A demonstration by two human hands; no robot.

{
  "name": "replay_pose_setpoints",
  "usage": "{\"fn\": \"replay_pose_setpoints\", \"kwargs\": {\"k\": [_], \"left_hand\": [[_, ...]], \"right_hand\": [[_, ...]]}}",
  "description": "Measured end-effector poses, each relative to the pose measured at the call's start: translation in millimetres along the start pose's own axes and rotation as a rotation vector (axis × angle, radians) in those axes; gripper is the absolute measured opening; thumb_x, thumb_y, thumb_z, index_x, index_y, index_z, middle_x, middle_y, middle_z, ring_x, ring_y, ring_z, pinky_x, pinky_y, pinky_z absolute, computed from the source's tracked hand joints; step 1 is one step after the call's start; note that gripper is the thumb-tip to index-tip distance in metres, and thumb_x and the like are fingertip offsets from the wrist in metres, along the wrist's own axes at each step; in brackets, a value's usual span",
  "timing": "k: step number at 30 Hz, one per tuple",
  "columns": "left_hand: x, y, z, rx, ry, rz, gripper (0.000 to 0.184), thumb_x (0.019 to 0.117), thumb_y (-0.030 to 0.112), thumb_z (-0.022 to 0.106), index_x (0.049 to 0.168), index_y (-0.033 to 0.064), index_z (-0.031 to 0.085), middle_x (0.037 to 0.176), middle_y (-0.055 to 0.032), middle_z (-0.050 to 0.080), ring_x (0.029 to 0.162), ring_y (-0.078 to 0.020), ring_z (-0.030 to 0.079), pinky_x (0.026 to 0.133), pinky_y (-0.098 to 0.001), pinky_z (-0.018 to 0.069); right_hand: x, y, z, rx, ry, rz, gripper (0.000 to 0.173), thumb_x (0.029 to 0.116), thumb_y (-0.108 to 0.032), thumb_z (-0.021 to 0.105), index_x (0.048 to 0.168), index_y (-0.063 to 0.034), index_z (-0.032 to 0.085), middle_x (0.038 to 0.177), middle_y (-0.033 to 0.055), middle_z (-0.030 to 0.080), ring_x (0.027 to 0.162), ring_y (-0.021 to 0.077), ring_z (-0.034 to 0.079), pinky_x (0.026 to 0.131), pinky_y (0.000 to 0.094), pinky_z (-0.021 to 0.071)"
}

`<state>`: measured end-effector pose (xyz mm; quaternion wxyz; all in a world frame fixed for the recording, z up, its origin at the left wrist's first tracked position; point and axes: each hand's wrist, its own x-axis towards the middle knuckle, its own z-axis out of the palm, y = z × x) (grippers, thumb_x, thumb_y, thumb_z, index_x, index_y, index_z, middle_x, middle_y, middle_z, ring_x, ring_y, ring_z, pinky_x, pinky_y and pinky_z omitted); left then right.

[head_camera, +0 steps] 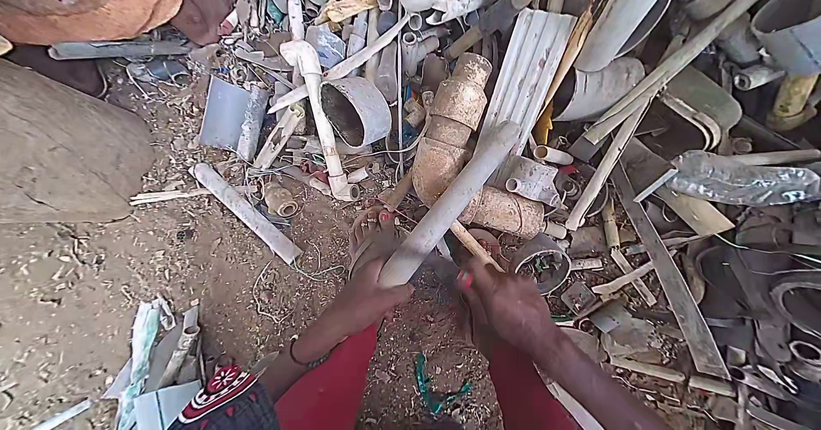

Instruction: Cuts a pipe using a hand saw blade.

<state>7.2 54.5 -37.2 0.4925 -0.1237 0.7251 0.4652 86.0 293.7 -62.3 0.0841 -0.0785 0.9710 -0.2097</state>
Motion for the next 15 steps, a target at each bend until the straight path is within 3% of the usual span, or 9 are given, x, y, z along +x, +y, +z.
{"fn": "replay_pose_setpoints", "kwargs": {"k": [2,4,6,7,9,12,14,15], "left_hand": [[3.2,-0.2,-1.0,0.034,-0.001,0.006,0.053,0.0882,0.018,0.073,0.136,0.0102,0.052,0.083,-0.0013,0.063,0.057,-0.0100,0.060,0.055,-0.0265,0.0548],[1.2,1.4,-0.4,0.000,-0.020,-0.003,0.045,0.0896,0.016,0.073,0.129,0.0103,0.054,0.079,-0.0002,0.062,0.056,-0.0095,0.060,0.054,-0.0249,0.0548],[-1.2,-0.5,0.7,0.031,0.005,0.007,0.028,0.0901,0.017,0.074,0.114,0.0104,0.060,0.073,0.0022,0.062,0.054,-0.0081,0.058,0.054,-0.0238,0.0530],[-1.4,-1.1,0.0,0.087,0.028,0.020,0.028,0.0899,0.020,0.074,0.114,0.0107,0.062,0.074,0.0023,0.063,0.055,-0.0077,0.059,0.056,-0.0241,0.0536],[2.3,2.2,-1.7,0.161,0.049,0.019,0.046,0.0896,0.024,0.074,0.129,0.0075,0.056,0.087,-0.0027,0.065,0.062,-0.0102,0.063,0.060,-0.0284,0.0574],[6.3,2.2,-2.1,0.184,0.064,0.029,0.059,0.0882,0.028,0.077,0.138,0.0082,0.052,0.096,-0.0072,0.065,0.065,-0.0128,0.065,0.063,-0.0320,0.0588],[4.7,3.4,-2.9,0.249,0.085,0.057,0.063,0.0872,0.033,0.078,0.139,0.0088,0.052,0.103,-0.0081,0.066,0.073,-0.0134,0.067,0.069,-0.0336,0.0599],[2.7,5.1,-3.4,0.326,0.111,0.088,0.065,0.0870,0.037,0.079,0.140,0.0075,0.053,0.110,-0.0095,0.067,0.084,-0.0144,0.069,0.079,-0.0355,0.0602]], "right_hand": [[12.2,9.1,-4.8,-0.014,0.034,0.140,0.040,0.1013,-0.036,0.055,0.115,-0.0008,0.067,0.072,0.0168,0.067,0.054,0.0365,0.067,0.047,0.0499,0.0523],[9.2,-2.2,-2.8,-0.016,0.055,0.124,0.042,0.1021,-0.039,0.056,0.117,-0.0008,0.067,0.069,0.0144,0.066,0.053,0.0348,0.067,0.046,0.0489,0.0535],[-3.3,-13.4,11.5,-0.059,0.099,-0.063,0.030,0.0955,-0.033,0.061,0.105,-0.0048,0.065,0.065,0.0099,0.063,0.047,0.0285,0.063,0.040,0.0421,0.0509],[-4.3,-13.0,16.5,-0.068,0.112,-0.104,0.028,0.0929,-0.030,0.063,0.104,-0.0053,0.065,0.066,0.0112,0.063,0.047,0.0288,0.062,0.040,0.0417,0.0503],[5.7,-1.7,15.2,-0.051,0.106,-0.012,0.026,0.0948,-0.026,0.064,0.106,-0.0029,0.068,0.070,0.0151,0.065,0.052,0.0333,0.065,0.043,0.0459,0.0517],[23.7,11.2,1.3,-0.024,0.100,0.199,0.034,0.0992,-0.028,0.058,0.115,0.0012,0.066,0.073,0.0185,0.067,0.057,0.0383,0.068,0.048,0.0508,0.0520],[14.1,-0.9,-0.8,-0.029,0.098,0.130,0.035,0.1005,-0.031,0.059,0.112,-0.0002,0.068,0.071,0.0164,0.066,0.055,0.0359,0.067,0.046,0.0493,0.0532],[4.2,-9.5,4.9,-0.057,0.112,0.031,0.030,0.0982,-0.030,0.061,0.107,-0.0031,0.069,0.066,0.0129,0.065,0.050,0.0319,0.065,0.042,0.0457,0.0521]]}}
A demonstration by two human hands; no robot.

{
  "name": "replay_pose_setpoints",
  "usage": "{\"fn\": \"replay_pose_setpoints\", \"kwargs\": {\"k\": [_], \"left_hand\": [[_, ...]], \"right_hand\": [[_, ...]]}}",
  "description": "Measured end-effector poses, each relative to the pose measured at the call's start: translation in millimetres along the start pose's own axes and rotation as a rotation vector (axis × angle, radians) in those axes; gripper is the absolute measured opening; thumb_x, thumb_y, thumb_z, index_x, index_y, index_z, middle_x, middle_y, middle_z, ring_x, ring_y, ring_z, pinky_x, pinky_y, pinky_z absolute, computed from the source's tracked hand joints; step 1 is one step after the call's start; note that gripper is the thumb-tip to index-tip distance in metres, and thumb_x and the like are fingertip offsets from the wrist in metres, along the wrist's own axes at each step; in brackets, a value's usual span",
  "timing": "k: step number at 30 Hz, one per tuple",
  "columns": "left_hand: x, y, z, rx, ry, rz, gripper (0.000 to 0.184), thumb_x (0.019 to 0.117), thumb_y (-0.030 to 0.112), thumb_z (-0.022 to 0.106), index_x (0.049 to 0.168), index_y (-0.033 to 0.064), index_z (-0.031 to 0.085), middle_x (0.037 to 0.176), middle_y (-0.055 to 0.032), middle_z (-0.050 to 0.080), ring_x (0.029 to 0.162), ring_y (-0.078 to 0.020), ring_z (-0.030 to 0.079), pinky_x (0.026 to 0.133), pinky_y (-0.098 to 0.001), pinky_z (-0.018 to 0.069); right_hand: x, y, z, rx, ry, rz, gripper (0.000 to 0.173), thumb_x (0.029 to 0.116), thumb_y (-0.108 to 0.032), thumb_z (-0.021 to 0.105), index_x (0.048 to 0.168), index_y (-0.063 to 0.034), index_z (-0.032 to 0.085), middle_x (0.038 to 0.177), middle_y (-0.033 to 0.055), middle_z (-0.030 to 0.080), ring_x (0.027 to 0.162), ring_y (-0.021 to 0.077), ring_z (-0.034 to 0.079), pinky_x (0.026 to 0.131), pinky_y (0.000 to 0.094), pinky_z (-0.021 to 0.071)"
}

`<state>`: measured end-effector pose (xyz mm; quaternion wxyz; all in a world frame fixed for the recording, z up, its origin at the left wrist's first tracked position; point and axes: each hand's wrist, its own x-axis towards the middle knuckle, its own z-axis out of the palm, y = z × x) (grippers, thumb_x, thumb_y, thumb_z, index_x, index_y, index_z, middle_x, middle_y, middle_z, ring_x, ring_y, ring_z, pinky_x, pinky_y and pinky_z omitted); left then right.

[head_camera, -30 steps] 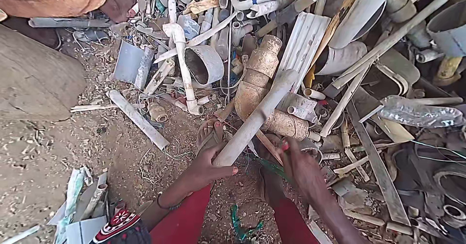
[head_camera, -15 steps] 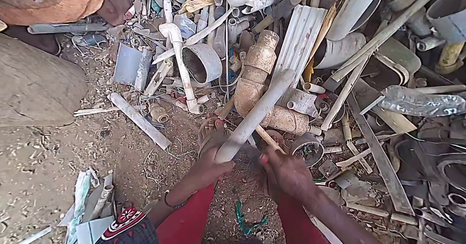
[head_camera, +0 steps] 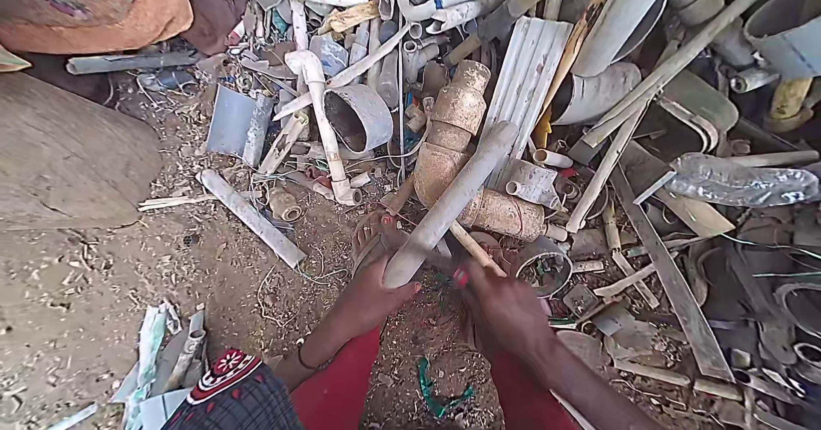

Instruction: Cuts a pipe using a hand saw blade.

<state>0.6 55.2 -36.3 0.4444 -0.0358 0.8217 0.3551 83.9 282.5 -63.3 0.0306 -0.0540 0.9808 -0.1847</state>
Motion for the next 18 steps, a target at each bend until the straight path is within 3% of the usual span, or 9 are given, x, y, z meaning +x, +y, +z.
{"fn": "replay_pose_setpoints", "kwargs": {"k": [2,4,5,8,11,13,14,16,18], "left_hand": [[-2.3,1.2,0.7,0.170,0.081,0.077,0.069,0.0863,0.042,0.077,0.140,0.0034,0.056,0.121,-0.0135,0.068,0.108,-0.0203,0.067,0.098,-0.0421,0.0530],[-3.4,9.2,-0.6,0.271,0.112,0.046,0.069,0.0891,0.041,0.076,0.140,-0.0009,0.054,0.117,-0.0218,0.068,0.109,-0.0338,0.067,0.097,-0.0531,0.0511],[-4.1,13.7,-2.0,0.294,0.109,0.017,0.071,0.0906,0.040,0.075,0.143,-0.0014,0.051,0.119,-0.0237,0.067,0.110,-0.0364,0.066,0.098,-0.0544,0.0504],[-4.2,16.6,-5.0,0.317,0.106,-0.011,0.071,0.0914,0.040,0.075,0.145,0.0007,0.049,0.119,-0.0225,0.067,0.110,-0.0352,0.067,0.098,-0.0535,0.0507],[-7.4,15.6,-3.5,0.368,0.153,0.020,0.063,0.0911,0.041,0.075,0.135,-0.0012,0.058,0.110,-0.0222,0.069,0.104,-0.0358,0.068,0.093,-0.0541,0.0520],[-8.6,18.0,-4.6,0.396,0.161,0.019,0.066,0.0913,0.041,0.075,0.138,-0.0018,0.055,0.110,-0.0244,0.069,0.104,-0.0392,0.068,0.093,-0.0564,0.0517],[-8.4,19.7,-5.2,0.387,0.147,-0.002,0.070,0.0920,0.041,0.074,0.143,-0.0007,0.052,0.113,-0.0246,0.069,0.107,-0.0396,0.067,0.095,-0.0566,0.0509],[-9.1,19.3,-5.8,0.350,0.117,-0.019,0.072,0.0918,0.042,0.075,0.145,0.0003,0.049,0.117,-0.0240,0.068,0.109,-0.0385,0.066,0.097,-0.0556,0.0503],[-7.8,16.2,-6.5,0.312,0.075,-0.011,0.072,0.0915,0.043,0.074,0.144,0.0000,0.050,0.120,-0.0223,0.067,0.112,-0.0354,0.066,0.099,-0.0537,0.0498]], "right_hand": [[-13.6,-3.9,9.5,-0.062,0.024,-0.120,0.021,0.0909,-0.024,0.064,0.103,-0.0062,0.068,0.063,0.0099,0.060,0.045,0.0279,0.060,0.039,0.0405,0.0486],[-3.0,13.9,6.9,-0.055,0.018,0.035,0.020,0.0899,-0.014,0.068,0.104,-0.0001,0.068,0.067,0.0169,0.064,0.049,0.0356,0.064,0.041,0.0474,0.0506],[7.4,23.7,1.5,-0.026,-0.014,0.162,0.024,0.0956,-0.016,0.064,0.110,0.0029,0.067,0.072,0.0204,0.067,0.055,0.0398,0.067,0.046,0.0521,0.0528],[14.6,16.4,-12.4,0.002,-0.094,0.291,0.034,0.1028,-0.026,0.058,0.121,0.0025,0.064,0.074,0.0211,0.068,0.059,0.0422,0.069,0.051,0.0550,0.0540],[-13.0,-6.1,4.6,-0.082,-0.027,0.014,0.024,0.0891,-0.019,0.066,0.108,-0.0050,0.067,0.065,0.0112,0.062,0.045,0.0290,0.062,0.039,0.0416,0.0498],[-7.2,9.4,5.8,-0.066,-0.042,0.115,0.024,0.0891,-0.012,0.069,0.109,0.0012,0.067,0.071,0.0195,0.066,0.052,0.0371,0.065,0.044,0.0492,0.0523],[3.6,21.2,-1.1,-0.035,-0.099,0.254,0.028,0.0966,-0.013,0.063,0.118,0.0045,0.065,0.079,0.0245,0.068,0.060,0.0432,0.068,0.051,0.0556,0.0542],[17.7,32.9,-9.1,-0.021,-0.113,0.390,0.035,0.1039,-0.023,0.055,0.125,0.0041,0.060,0.080,0.0250,0.069,0.066,0.0465,0.069,0.055,0.0581,0.0533],[12.7,9.1,-15.8,0.041,-0.132,0.303,0.032,0.1030,-0.022,0.057,0.122,0.0028,0.063,0.076,0.0218,0.069,0.062,0.0426,0.069,0.053,0.0566,0.0549]]}}
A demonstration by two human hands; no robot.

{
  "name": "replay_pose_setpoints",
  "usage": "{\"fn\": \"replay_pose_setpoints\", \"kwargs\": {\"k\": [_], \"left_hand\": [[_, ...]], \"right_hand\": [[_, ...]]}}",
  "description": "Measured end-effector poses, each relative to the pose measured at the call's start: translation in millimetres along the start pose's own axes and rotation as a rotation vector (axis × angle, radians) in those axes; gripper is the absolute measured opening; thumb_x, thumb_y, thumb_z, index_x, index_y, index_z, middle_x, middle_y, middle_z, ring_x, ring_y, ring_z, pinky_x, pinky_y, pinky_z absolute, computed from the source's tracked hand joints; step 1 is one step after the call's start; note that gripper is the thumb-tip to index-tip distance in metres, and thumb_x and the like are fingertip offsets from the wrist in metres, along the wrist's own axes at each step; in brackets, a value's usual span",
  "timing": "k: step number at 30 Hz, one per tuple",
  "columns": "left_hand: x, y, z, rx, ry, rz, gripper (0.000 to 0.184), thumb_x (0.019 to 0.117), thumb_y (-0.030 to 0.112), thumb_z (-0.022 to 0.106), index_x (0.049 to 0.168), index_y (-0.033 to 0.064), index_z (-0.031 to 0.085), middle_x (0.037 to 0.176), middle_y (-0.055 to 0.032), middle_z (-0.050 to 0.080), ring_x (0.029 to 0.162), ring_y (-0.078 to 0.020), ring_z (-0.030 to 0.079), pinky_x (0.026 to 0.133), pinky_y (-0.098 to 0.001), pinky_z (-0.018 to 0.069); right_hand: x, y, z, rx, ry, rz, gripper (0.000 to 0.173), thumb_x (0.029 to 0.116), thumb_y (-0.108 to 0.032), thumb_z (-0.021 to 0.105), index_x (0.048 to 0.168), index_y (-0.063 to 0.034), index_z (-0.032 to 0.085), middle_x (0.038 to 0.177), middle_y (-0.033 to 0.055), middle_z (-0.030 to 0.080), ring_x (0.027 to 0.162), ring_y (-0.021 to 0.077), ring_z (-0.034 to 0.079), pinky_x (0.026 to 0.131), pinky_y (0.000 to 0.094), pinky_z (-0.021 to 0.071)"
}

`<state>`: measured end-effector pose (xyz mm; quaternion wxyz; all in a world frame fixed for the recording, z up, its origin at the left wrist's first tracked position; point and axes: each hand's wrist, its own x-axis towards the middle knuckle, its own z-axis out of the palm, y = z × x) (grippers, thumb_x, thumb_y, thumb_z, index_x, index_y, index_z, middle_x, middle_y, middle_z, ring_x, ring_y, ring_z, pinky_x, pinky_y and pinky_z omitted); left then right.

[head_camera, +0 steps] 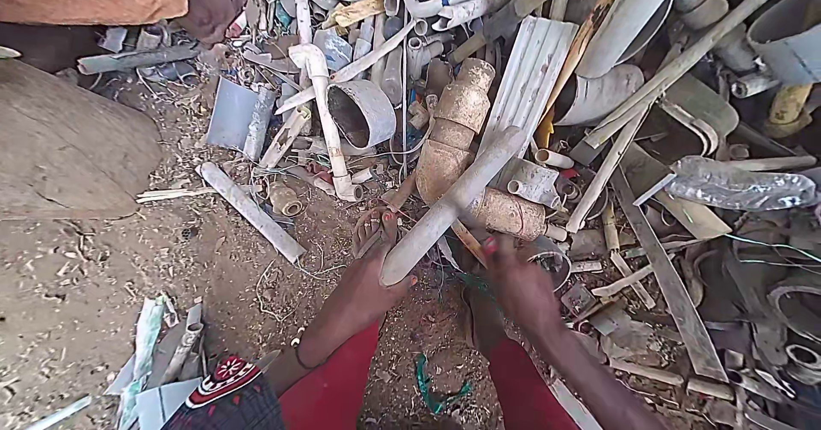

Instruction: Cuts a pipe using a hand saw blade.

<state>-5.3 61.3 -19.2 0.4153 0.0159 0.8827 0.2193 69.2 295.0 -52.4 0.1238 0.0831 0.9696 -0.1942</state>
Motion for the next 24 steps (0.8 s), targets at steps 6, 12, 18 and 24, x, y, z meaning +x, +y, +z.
{"fn": "replay_pose_setpoints", "kwargs": {"k": [6,12,18,24], "left_hand": [[0.8,1.1,0.1,0.067,0.078,0.005,0.072,0.0916,0.044,0.074,0.144,-0.0001,0.051,0.115,-0.0234,0.069,0.107,-0.0381,0.067,0.096,-0.0559,0.0510],[-6.2,-19.1,4.0,0.015,0.226,0.185,0.076,0.0966,0.063,0.052,0.140,0.0008,0.054,0.127,-0.0210,0.064,0.116,-0.0354,0.064,0.099,-0.0553,0.0496],[-2.1,-14.6,4.2,-0.190,0.013,0.035,0.078,0.0832,0.047,0.078,0.142,0.0083,0.046,0.106,-0.0128,0.067,0.081,-0.0219,0.070,0.073,-0.0429,0.0599],[-3.6,-14.9,2.2,-0.200,-0.023,0.024,0.066,0.0869,0.040,0.076,0.141,0.0072,0.056,0.117,-0.0129,0.067,0.099,-0.0205,0.068,0.090,-0.0434,0.0556]], "right_hand": [[8.3,7.4,17.9,-0.003,0.092,-0.043,0.028,0.0987,-0.017,0.060,0.116,0.0044,0.065,0.075,0.0217,0.068,0.059,0.0427,0.069,0.051,0.0559,0.0542],[31.3,60.0,-30.3,0.458,0.126,0.190,0.051,0.1064,-0.041,0.043,0.129,0.0036,0.055,0.069,0.0037,0.057,0.054,0.0145,0.058,0.052,0.0357,0.0515],[54.7,64.0,-26.5,0.450,0.035,0.265,0.042,0.1096,-0.036,0.041,0.122,0.0015,0.055,0.073,0.0088,0.054,0.060,0.0214,0.056,0.059,0.0431,0.0483],[17.5,-19.4,-13.5,0.433,-0.190,0.086,0.047,0.1099,-0.037,0.039,0.118,0.0056,0.057,0.068,0.0130,0.061,0.064,0.0318,0.066,0.062,0.0504,0.0548]]}}
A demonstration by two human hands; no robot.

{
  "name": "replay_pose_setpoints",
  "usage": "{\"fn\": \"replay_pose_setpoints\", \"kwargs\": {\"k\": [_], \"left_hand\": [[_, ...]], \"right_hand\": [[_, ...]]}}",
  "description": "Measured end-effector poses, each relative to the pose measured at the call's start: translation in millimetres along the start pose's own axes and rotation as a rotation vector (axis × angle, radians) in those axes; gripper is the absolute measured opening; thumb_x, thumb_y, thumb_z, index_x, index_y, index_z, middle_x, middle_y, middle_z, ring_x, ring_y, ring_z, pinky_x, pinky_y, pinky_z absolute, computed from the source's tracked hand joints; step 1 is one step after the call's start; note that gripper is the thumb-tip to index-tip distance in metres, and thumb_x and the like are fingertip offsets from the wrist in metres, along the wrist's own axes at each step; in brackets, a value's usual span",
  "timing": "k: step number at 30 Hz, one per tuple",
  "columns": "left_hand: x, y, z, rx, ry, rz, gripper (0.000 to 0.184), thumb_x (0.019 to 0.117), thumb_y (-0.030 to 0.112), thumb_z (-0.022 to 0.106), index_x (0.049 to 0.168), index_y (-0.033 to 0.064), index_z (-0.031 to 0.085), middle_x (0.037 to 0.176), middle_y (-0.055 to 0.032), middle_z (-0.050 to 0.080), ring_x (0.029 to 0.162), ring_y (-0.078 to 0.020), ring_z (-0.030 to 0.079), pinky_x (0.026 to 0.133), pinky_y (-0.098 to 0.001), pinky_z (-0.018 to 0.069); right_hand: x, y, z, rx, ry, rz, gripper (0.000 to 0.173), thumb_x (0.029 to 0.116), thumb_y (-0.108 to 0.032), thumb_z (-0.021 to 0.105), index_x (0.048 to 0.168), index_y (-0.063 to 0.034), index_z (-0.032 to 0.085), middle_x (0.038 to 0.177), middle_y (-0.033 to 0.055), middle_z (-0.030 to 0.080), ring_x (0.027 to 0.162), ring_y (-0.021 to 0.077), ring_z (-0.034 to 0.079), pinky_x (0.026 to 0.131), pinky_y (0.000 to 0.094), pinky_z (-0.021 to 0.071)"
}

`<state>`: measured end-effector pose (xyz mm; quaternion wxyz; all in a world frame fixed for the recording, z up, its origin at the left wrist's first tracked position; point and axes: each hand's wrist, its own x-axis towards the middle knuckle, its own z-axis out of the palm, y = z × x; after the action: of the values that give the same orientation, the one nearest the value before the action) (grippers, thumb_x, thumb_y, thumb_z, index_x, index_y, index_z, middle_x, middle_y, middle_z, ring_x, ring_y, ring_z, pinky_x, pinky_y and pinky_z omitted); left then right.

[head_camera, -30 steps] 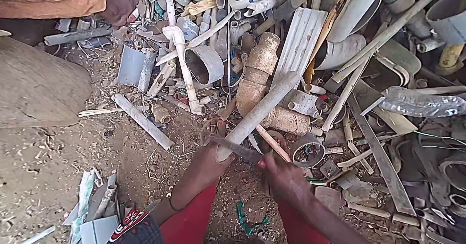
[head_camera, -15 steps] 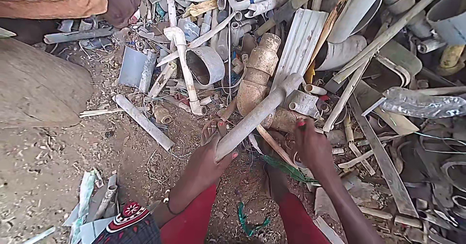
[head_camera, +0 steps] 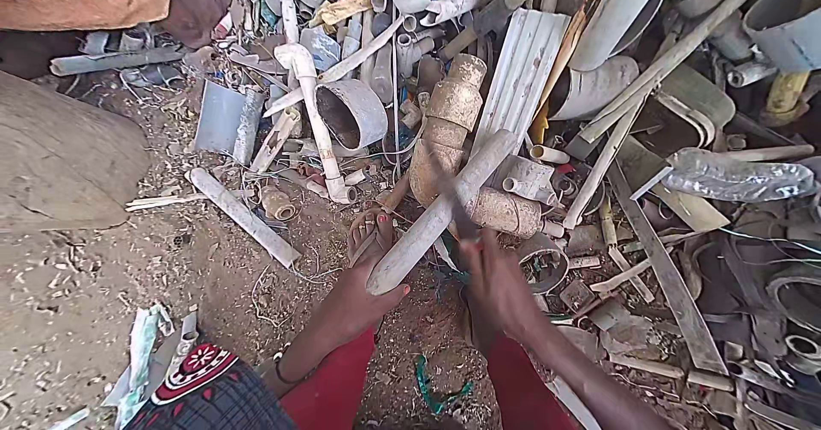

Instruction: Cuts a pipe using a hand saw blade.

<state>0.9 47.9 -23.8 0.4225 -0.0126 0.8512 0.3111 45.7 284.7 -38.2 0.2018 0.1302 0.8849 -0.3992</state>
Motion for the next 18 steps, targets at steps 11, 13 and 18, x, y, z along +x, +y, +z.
{"fn": "replay_pose_setpoints", "kwargs": {"k": [11,13,18], "left_hand": [[-4.0,18.4,1.3,0.320,0.174,0.019,0.066,0.0896,0.038,0.077,0.141,0.0009,0.056,0.106,-0.0253,0.071,0.099,-0.0417,0.070,0.090,-0.0602,0.0526],[-4.8,16.1,0.9,0.331,0.177,0.027,0.065,0.0898,0.039,0.076,0.140,0.0013,0.057,0.106,-0.0248,0.071,0.099,-0.0416,0.069,0.090,-0.0604,0.0523],[-0.3,7.1,5.8,0.383,0.260,0.108,0.062,0.0886,0.040,0.076,0.134,0.0003,0.061,0.100,-0.0236,0.072,0.093,-0.0417,0.071,0.085,-0.0612,0.0543]], "right_hand": [[40.3,20.7,-32.3,-0.144,0.148,0.125,0.042,0.1109,-0.036,0.038,0.117,0.0014,0.056,0.074,0.0152,0.063,0.073,0.0348,0.068,0.067,0.0508,0.0534],[14.6,3.2,-12.7,-0.020,-0.008,0.081,0.048,0.1105,-0.037,0.038,0.123,0.0044,0.057,0.075,0.0162,0.064,0.071,0.0350,0.068,0.067,0.0529,0.0551],[-27.5,-13.3,11.9,-0.147,-0.235,-0.121,0.048,0.1083,-0.047,0.038,0.120,-0.0053,0.058,0.068,0.0098,0.062,0.067,0.0334,0.070,0.059,0.0494,0.0558]]}}
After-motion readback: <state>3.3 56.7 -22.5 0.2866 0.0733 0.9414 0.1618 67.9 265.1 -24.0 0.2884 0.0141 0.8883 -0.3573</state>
